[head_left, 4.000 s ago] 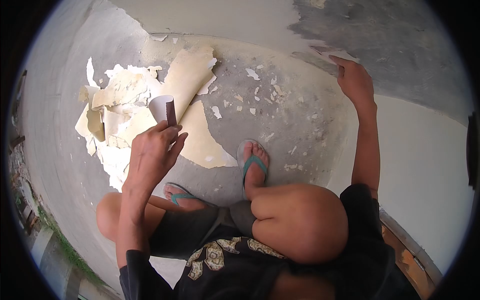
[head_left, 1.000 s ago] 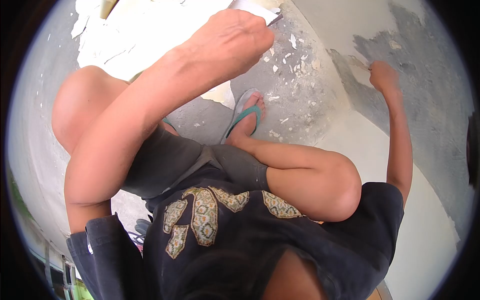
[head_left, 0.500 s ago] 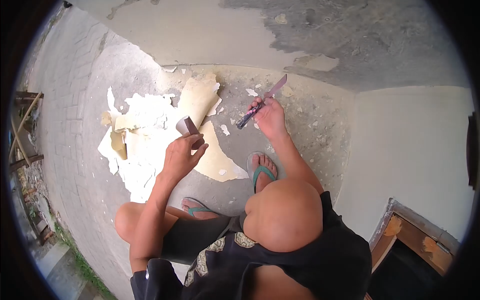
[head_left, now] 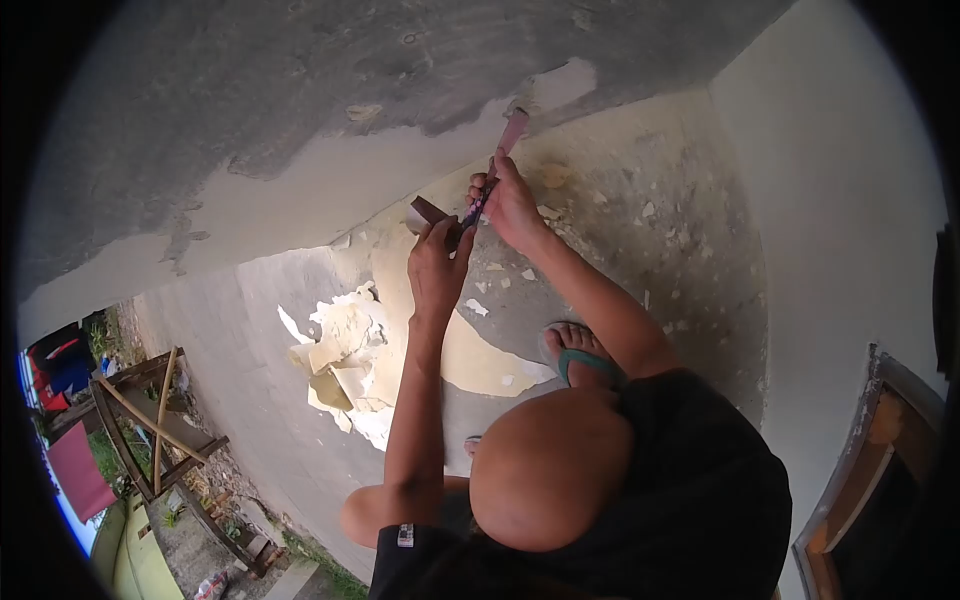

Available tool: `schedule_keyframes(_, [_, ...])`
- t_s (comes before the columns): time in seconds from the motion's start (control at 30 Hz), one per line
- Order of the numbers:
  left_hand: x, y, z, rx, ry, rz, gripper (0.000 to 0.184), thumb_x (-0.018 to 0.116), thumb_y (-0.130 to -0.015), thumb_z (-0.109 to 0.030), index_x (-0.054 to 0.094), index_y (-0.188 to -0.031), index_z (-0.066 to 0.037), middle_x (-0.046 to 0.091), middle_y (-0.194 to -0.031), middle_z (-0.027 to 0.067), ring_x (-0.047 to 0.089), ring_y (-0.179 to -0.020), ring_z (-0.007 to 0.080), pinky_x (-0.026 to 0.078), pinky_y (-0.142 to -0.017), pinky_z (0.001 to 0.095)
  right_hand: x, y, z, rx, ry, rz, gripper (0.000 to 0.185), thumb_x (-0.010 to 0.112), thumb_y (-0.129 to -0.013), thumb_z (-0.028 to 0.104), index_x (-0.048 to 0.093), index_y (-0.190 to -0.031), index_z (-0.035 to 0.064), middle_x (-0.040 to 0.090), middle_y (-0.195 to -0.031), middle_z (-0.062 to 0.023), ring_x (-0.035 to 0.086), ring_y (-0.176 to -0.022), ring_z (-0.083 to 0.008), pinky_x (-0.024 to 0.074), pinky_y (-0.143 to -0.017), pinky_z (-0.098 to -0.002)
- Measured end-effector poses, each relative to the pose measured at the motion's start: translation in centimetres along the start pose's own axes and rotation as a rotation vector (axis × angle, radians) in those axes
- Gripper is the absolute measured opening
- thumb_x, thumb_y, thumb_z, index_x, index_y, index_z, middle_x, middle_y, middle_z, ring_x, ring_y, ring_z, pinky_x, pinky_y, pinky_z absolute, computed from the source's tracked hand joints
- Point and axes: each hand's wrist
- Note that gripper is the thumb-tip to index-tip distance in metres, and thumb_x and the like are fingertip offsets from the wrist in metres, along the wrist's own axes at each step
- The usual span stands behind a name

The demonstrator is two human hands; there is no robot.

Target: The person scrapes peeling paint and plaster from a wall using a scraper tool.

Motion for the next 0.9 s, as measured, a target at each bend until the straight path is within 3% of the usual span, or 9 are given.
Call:
schedule_keyframes(0.17, [3.2, -1.1, 0.5, -0.012, -0.004, -0.057, 0.022, 0.072, -0.087, -0.021, 0.071, -0.099, -0.001, 0.069, -0.087, 0.0149, 0.070, -0.077, 0.0305, 0.053, -0.068, 0.0377, -0.5, -0.5, 1.3, -0.073, 0.096, 0.012, 0.038, 0.049, -0.100, 0.051, 0.039, -0.098, 0.0151, 0.047, -0.081, -0.0015, 0.049, -0.074, -0.0141, 0.0433, -0.071, -0.0331])
schedule_keyframes(0.47, [4.5, -0.8, 0.3, -0.008, -0.127, -0.132, 0.017, 0.071, -0.089, -0.019, 0.071, -0.096, -0.003, 0.069, -0.086, 0.0136, 0.070, -0.073, 0.0302, 0.053, -0.064, 0.0379, -0.8, -0.9, 1.4, -0.080, 0.084, 0.052, 0.034, 0.044, -0.104, 0.047, 0.039, -0.092, 0.0157, 0.047, -0.078, -0.0020, 0.047, -0.075, -0.0163, 0.0420, -0.075, -0.0341])
schedule_keyframes(0.67, [5.2, -1.4, 0.7, -0.006, -0.119, -0.135, 0.017, 0.070, -0.090, -0.019, 0.071, -0.097, -0.004, 0.070, -0.088, 0.0131, 0.069, -0.074, 0.0307, 0.052, -0.063, 0.0389, -1.2, -1.2, 1.7, -0.142, 0.184, 0.062, 0.034, 0.048, -0.102, 0.047, 0.039, -0.097, 0.0146, 0.041, -0.082, 0.0005, 0.049, -0.077, -0.0137, 0.0434, -0.070, -0.0332])
schedule_keyframes(0.77, [5.7, -3.1, 0.3, 0.002, -0.073, -0.168, 0.017, 0.070, -0.090, -0.019, 0.071, -0.098, -0.005, 0.069, -0.090, 0.0131, 0.069, -0.075, 0.0310, 0.052, -0.063, 0.0395, -0.5, -2.6, 2.6, -0.232, 0.058, 0.034, 0.034, 0.046, -0.103, 0.047, 0.039, -0.096, 0.0148, 0.042, -0.081, 0.0000, 0.048, -0.076, -0.0145, 0.0438, -0.070, -0.0338])
schedule_keyframes(0.9, [6.2, -6.6, -6.3, 0.115, 0.077, -0.242, 0.015, 0.072, -0.087, -0.019, 0.069, -0.096, -0.007, 0.067, -0.089, 0.0100, 0.067, -0.074, 0.0327, 0.052, -0.062, 0.0401, 1.9, -1.8, 10.7, -0.453, 0.095, -0.004, 0.033, 0.047, -0.103, 0.044, 0.040, -0.093, 0.0139, 0.043, -0.076, -0.0004, 0.045, -0.074, -0.0139, 0.0424, -0.070, -0.0329])
Point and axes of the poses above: each hand's wrist, its own y-axis away from the middle knuckle, its own x-axis out of the palm, z = x × y
